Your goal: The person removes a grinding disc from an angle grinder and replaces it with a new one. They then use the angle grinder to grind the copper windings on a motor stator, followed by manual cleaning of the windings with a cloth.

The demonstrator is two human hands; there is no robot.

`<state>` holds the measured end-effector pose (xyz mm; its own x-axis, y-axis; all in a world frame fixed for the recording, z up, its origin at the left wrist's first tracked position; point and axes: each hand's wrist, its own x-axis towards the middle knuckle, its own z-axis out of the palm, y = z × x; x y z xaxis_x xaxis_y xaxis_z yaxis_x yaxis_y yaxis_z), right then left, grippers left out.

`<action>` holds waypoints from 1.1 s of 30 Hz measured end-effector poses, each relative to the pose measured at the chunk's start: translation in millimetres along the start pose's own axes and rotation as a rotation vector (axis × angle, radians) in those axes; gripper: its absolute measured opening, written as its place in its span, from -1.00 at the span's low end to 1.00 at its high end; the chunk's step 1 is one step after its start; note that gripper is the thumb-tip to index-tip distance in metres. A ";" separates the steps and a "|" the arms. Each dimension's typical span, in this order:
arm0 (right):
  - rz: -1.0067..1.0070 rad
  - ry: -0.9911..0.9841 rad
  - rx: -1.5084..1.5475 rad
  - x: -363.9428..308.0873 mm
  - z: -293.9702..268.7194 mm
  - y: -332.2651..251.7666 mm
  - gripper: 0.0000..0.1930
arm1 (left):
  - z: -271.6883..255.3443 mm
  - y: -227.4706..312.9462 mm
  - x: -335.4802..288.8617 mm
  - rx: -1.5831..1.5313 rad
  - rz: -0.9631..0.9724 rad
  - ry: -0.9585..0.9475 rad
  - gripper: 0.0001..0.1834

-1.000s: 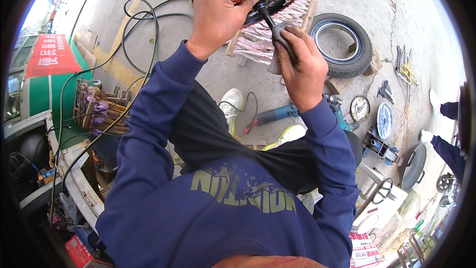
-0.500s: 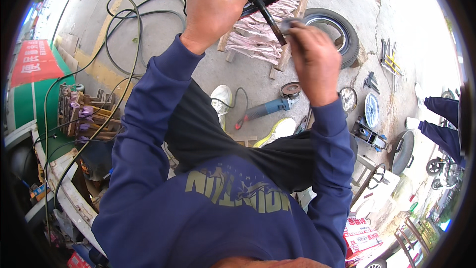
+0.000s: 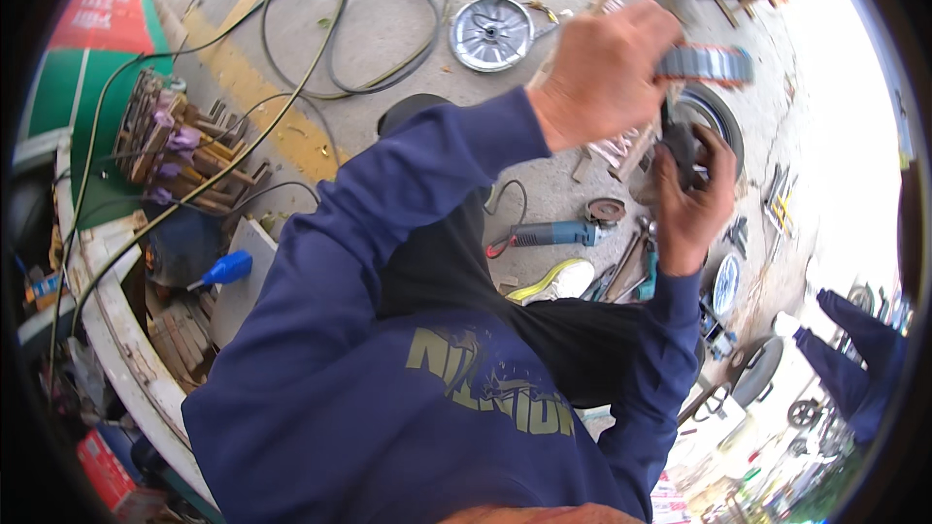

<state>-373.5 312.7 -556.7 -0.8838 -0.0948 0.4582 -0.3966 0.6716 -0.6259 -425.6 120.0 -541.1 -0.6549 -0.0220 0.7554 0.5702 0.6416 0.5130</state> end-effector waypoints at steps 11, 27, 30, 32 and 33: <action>0.826 -0.682 1.564 -2.9 3.0 55.0 -0.54 | -10.0 13.5 0.4 -0.107 -0.038 0.004 -0.68; 0.951 -0.787 1.622 26.3 6.5 51.6 -0.68 | 1.0 -7.3 0.9 -0.127 -0.093 0.057 -0.67; 0.898 -0.479 1.072 20.2 14.9 35.4 -0.67 | 1.4 -5.5 3.3 -0.153 -0.058 0.023 -0.68; 0.421 -0.465 0.228 36.3 9.9 37.7 -0.70 | 7.0 -9.8 3.6 -0.079 -0.134 0.085 -0.68; -0.006 -0.277 -0.340 37.1 15.4 19.8 -0.72 | 13.5 -10.1 4.7 -0.062 -0.174 0.115 -0.68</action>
<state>-418.0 311.1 -561.8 -0.9332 -0.2620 0.2460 -0.3388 0.8697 -0.3588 -441.2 123.8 -548.3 -0.6873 -0.2178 0.6930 0.4851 0.5725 0.6610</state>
